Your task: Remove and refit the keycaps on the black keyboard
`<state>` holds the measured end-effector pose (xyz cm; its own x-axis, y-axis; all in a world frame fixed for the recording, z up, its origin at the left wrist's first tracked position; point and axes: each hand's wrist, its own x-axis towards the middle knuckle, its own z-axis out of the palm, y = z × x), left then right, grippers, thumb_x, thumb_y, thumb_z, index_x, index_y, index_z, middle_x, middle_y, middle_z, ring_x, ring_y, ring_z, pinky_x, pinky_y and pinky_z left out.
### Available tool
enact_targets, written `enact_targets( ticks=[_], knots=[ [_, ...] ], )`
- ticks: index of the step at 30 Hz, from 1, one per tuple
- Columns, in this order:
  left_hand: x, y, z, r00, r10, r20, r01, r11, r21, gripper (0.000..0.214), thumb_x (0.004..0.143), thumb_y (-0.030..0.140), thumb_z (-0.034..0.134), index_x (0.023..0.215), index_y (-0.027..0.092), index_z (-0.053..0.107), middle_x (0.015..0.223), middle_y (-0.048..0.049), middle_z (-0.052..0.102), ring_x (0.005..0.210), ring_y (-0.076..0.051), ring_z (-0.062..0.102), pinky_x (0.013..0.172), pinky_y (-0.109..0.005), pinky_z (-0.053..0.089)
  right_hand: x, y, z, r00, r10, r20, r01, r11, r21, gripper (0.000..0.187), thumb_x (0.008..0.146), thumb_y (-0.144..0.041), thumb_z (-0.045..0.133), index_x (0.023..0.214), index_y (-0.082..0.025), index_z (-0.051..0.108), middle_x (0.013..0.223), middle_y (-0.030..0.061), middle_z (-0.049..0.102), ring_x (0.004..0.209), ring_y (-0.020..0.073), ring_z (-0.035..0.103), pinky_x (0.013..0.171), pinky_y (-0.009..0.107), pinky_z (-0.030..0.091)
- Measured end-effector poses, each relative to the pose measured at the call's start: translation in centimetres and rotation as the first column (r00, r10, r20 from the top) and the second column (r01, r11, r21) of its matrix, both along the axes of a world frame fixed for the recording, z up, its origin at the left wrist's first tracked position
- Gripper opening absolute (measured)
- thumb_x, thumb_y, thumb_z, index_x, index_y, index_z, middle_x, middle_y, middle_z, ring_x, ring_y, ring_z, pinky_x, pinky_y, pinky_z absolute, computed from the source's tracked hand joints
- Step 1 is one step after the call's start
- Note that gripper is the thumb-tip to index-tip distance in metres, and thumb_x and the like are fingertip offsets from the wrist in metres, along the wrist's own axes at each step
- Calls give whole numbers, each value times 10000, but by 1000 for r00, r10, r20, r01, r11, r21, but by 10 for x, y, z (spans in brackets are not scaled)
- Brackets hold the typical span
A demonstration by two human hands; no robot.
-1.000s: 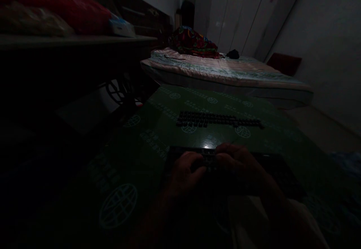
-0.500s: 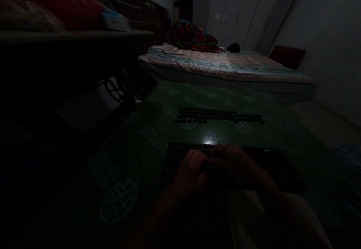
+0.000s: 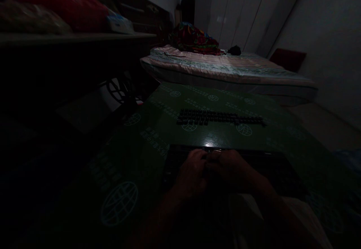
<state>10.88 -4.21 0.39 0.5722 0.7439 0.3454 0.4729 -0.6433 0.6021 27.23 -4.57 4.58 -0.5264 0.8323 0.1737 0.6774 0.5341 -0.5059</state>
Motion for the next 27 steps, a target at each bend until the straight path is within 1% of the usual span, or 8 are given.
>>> enact_targets(
  ticks=[4, 9, 11, 14, 17, 20, 24, 27],
  knots=[
    [-1, 1, -1, 999, -10, 31, 11, 1000, -26, 330, 680, 95, 503, 1002, 150, 547, 1044, -88, 552, 1023, -233, 469, 874, -371, 435, -5, 1, 0, 999, 9, -51, -9, 1000, -14, 135, 839, -148, 501, 853, -162, 635, 830, 40, 683, 730, 139, 612, 647, 226, 407],
    [-1, 3, -5, 999, 6, 46, -3, 998, -63, 376, 656, 89, 498, 1024, 159, 527, 1049, -85, 541, 1015, -228, 476, 884, -376, 431, -8, 1, 1, 995, -46, -86, 43, 999, -32, 142, 836, -164, 491, 798, -154, 628, 767, 42, 666, 663, 134, 595, 595, 222, 396],
    [-1, 4, -5, 999, 18, 48, -14, 997, -70, 406, 644, 90, 510, 1045, 157, 523, 1067, -87, 542, 1030, -232, 474, 903, -386, 423, -8, 1, -2, 992, -36, -123, 30, 998, -48, 157, 840, -172, 477, 820, -154, 632, 775, 40, 666, 652, 127, 588, 587, 216, 393],
    [0, 4, -5, 999, 22, 39, -19, 998, -66, 365, 679, 99, 502, 1039, 153, 543, 1073, -92, 556, 1035, -233, 480, 901, -390, 424, -6, 3, -10, 976, -46, -212, 23, 994, -107, 167, 825, -184, 481, 861, -165, 643, 800, 28, 674, 668, 122, 590, 593, 206, 401],
    [1, 5, -5, 999, 22, 26, -20, 998, -60, 295, 704, 88, 481, 971, 155, 588, 1083, -92, 569, 1066, -235, 471, 915, -392, 414, -6, 6, -22, 958, -118, -261, 76, 984, -163, 173, 787, -173, 491, 853, -168, 651, 784, 20, 682, 672, 128, 598, 594, 206, 408],
    [1, 6, -7, 999, 34, 18, -33, 998, -44, 256, 720, 103, 484, 941, 146, 607, 1077, -101, 581, 1076, -244, 470, 920, -402, 410, -8, 8, -32, 949, -171, -265, 129, 977, -168, 166, 747, -157, 489, 805, -164, 643, 738, 16, 676, 619, 124, 584, 561, 207, 394],
    [0, 7, -9, 999, 31, 34, -29, 999, -43, 282, 719, 95, 467, 963, 142, 601, 1058, -101, 590, 1064, -231, 483, 918, -389, 415, -13, 7, -34, 943, -236, -234, 210, 969, -129, 115, 712, -168, 485, 682, -163, 595, 629, 9, 633, 551, 120, 540, 516, 212, 356],
    [-1, 8, -8, 999, 32, 27, -30, 998, -54, 287, 714, 91, 453, 952, 143, 606, 1067, -106, 590, 1071, -234, 484, 912, -391, 422, -16, 5, -33, 939, -268, -215, 250, 962, -106, 93, 701, -182, 484, 676, -166, 572, 618, 14, 626, 541, 124, 534, 511, 214, 347]
  ],
)
